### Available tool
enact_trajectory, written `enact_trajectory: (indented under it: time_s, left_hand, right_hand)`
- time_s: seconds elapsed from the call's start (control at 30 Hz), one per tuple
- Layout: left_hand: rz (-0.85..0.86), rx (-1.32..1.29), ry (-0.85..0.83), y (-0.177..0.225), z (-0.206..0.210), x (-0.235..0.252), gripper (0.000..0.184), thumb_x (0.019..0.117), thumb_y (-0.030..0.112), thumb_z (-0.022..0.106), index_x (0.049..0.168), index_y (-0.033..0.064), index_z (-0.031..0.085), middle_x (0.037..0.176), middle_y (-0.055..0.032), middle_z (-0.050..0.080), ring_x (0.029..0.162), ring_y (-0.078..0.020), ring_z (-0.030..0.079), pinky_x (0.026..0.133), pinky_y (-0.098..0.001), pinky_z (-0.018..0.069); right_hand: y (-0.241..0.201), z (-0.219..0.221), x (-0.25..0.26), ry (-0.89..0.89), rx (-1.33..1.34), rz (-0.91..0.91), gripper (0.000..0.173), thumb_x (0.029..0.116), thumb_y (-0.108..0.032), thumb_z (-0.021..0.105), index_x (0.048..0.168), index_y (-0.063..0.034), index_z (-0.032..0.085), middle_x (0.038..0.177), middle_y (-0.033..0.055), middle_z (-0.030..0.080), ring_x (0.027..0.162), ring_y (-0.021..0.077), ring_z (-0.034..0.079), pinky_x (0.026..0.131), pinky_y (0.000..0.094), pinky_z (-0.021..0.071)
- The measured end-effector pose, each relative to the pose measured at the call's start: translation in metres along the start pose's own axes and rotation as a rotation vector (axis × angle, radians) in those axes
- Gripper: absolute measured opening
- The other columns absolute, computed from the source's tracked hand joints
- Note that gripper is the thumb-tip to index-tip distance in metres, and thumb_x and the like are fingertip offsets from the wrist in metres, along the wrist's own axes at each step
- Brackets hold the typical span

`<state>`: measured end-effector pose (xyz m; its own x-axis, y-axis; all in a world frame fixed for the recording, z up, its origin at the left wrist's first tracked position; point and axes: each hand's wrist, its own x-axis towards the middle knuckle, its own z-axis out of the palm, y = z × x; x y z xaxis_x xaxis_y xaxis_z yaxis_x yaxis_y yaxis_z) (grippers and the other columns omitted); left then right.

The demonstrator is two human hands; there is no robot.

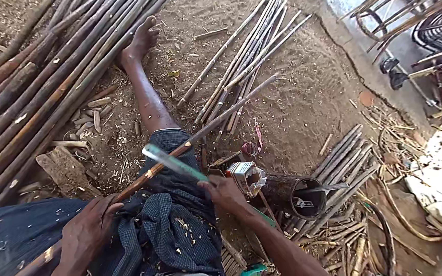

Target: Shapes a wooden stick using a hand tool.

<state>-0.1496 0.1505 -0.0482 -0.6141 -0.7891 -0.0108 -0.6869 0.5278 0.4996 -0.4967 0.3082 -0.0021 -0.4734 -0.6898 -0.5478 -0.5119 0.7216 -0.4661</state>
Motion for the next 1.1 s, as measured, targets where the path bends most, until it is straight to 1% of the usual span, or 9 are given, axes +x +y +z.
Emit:
enact_trajectory:
  time_s: [0.1,0.23,0.37,0.53,0.63,0.73,0.87,1.0,1.1]
  left_hand:
    - [-0.034,-0.041,-0.095,-0.004,-0.004,0.005,0.065,0.0987,0.067,0.039,0.116,0.0128,0.071,0.081,-0.0065,0.069,0.066,-0.0278,0.067,0.056,-0.0532,0.0538]
    - [-0.126,-0.117,-0.235,-0.017,-0.013,0.018,0.054,0.0915,0.070,0.051,0.104,0.0203,0.067,0.063,0.0055,0.056,0.052,-0.0157,0.055,0.048,-0.0440,0.0463]
    - [-0.124,-0.144,-0.274,-0.019,-0.009,0.022,0.049,0.0942,0.068,0.048,0.099,0.0222,0.066,0.062,0.0071,0.055,0.052,-0.0136,0.056,0.047,-0.0420,0.0462]
    - [-0.141,-0.187,-0.325,-0.024,-0.012,0.028,0.045,0.0970,0.063,0.048,0.100,0.0222,0.067,0.065,0.0078,0.061,0.054,-0.0114,0.060,0.051,-0.0406,0.0504]
    - [-0.148,-0.219,-0.348,-0.026,-0.009,0.028,0.044,0.0989,0.062,0.044,0.095,0.0242,0.066,0.061,0.0101,0.058,0.052,-0.0094,0.057,0.050,-0.0378,0.0490]
    - [-0.158,-0.291,-0.380,-0.033,-0.014,0.028,0.041,0.1004,0.059,0.044,0.092,0.0256,0.066,0.062,0.0118,0.060,0.049,-0.0075,0.055,0.048,-0.0336,0.0480]
    - [-0.161,-0.292,-0.381,-0.029,-0.010,0.032,0.040,0.1023,0.056,0.043,0.090,0.0251,0.066,0.061,0.0112,0.060,0.049,-0.0077,0.055,0.048,-0.0338,0.0477]
    - [-0.139,-0.257,-0.361,-0.030,-0.011,0.033,0.041,0.1016,0.056,0.044,0.091,0.0233,0.066,0.061,0.0107,0.059,0.050,-0.0083,0.056,0.049,-0.0352,0.0484]
    - [-0.116,-0.131,-0.270,-0.021,-0.008,0.027,0.053,0.0960,0.069,0.043,0.094,0.0213,0.066,0.061,0.0076,0.057,0.052,-0.0137,0.057,0.049,-0.0423,0.0474]
  right_hand:
    - [0.025,-0.010,0.014,0.236,0.216,0.154,0.069,0.0967,-0.076,0.042,0.099,-0.0103,0.061,0.062,0.0115,0.052,0.047,0.0269,0.052,0.044,0.0462,0.0461]
    - [0.010,0.016,0.009,0.051,-0.061,-0.019,0.053,0.1009,-0.063,0.049,0.091,-0.0131,0.065,0.068,0.0072,0.059,0.062,0.0260,0.062,0.058,0.0505,0.0518]
    - [0.029,0.007,0.016,0.248,0.229,0.162,0.068,0.0965,-0.077,0.041,0.098,-0.0118,0.061,0.061,0.0109,0.051,0.046,0.0267,0.050,0.043,0.0459,0.0450]
    - [0.001,0.008,0.012,0.058,0.001,0.059,0.054,0.1026,-0.059,0.051,0.098,-0.0079,0.069,0.074,0.0138,0.063,0.068,0.0327,0.065,0.062,0.0572,0.0530]
    - [0.018,0.002,0.024,0.269,0.213,0.149,0.062,0.1013,-0.068,0.044,0.098,-0.0086,0.062,0.063,0.0109,0.054,0.049,0.0272,0.054,0.045,0.0481,0.0478]
    - [0.014,0.011,0.013,0.107,0.132,0.064,0.057,0.1010,-0.066,0.048,0.098,-0.0121,0.068,0.067,0.0095,0.059,0.055,0.0256,0.058,0.051,0.0478,0.0503]
    - [0.024,0.003,0.015,0.203,0.240,0.146,0.066,0.0984,-0.074,0.042,0.097,-0.0117,0.062,0.060,0.0099,0.050,0.045,0.0254,0.050,0.043,0.0449,0.0451]
    - [0.001,0.012,0.009,0.026,-0.025,0.014,0.052,0.1023,-0.059,0.051,0.095,-0.0098,0.068,0.073,0.0109,0.062,0.068,0.0296,0.064,0.062,0.0543,0.0531]
    - [0.006,-0.008,0.023,0.252,0.212,0.172,0.063,0.1019,-0.066,0.044,0.099,-0.0064,0.063,0.064,0.0127,0.055,0.051,0.0290,0.055,0.047,0.0488,0.0475]
